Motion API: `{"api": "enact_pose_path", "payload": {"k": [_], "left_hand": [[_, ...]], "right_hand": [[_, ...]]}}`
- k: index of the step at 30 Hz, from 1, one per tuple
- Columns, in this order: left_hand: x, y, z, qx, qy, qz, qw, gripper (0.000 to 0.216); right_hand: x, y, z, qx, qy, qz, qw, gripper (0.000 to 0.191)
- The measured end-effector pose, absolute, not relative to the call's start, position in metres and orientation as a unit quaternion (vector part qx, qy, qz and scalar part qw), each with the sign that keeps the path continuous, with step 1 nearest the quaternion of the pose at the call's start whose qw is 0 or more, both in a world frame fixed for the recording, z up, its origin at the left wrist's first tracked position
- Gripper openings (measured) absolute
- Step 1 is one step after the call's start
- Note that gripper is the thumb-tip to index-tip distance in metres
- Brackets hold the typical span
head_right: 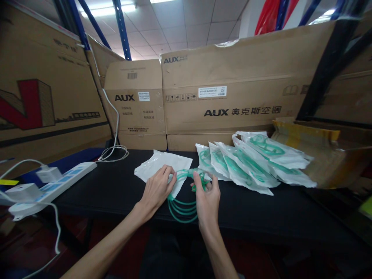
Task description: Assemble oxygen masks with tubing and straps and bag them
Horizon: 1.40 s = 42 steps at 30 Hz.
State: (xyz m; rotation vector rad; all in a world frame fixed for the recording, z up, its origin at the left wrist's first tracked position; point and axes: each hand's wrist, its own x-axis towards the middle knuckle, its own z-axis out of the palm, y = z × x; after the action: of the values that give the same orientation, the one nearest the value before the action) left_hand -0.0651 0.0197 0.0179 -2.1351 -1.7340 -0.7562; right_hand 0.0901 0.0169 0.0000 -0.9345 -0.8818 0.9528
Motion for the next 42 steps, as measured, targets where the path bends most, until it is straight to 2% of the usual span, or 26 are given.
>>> {"api": "enact_pose_path", "payload": {"k": [4, 14, 25, 29, 35, 39, 42], "left_hand": [[-0.065, 0.021, 0.016, -0.744, -0.591, -0.281, 0.137, 0.014], [-0.067, 0.019, 0.013, -0.753, -0.566, -0.306, 0.141, 0.021], [-0.068, 0.028, 0.012, -0.746, -0.563, -0.327, 0.140, 0.031], [-0.063, 0.025, 0.012, -0.761, -0.537, -0.337, 0.137, 0.034], [-0.066, 0.023, 0.010, -0.781, -0.456, -0.405, 0.130, 0.029], [-0.068, 0.022, 0.015, -0.777, -0.454, -0.416, 0.127, 0.027], [-0.069, 0.020, 0.019, -0.790, -0.466, -0.375, 0.133, 0.028]], "right_hand": [[0.088, 0.011, 0.003, -0.410, -0.439, 0.397, 0.693, 0.043], [0.081, 0.025, -0.006, -0.371, -0.421, 0.516, 0.647, 0.044], [0.080, 0.027, -0.009, -0.355, -0.425, 0.572, 0.605, 0.042], [0.080, 0.031, -0.008, -0.345, -0.425, 0.596, 0.588, 0.048], [0.075, 0.041, -0.007, -0.352, -0.432, 0.576, 0.599, 0.060], [0.069, 0.045, -0.007, -0.360, -0.435, 0.546, 0.619, 0.055], [0.068, 0.042, -0.008, -0.355, -0.445, 0.538, 0.622, 0.050]]}}
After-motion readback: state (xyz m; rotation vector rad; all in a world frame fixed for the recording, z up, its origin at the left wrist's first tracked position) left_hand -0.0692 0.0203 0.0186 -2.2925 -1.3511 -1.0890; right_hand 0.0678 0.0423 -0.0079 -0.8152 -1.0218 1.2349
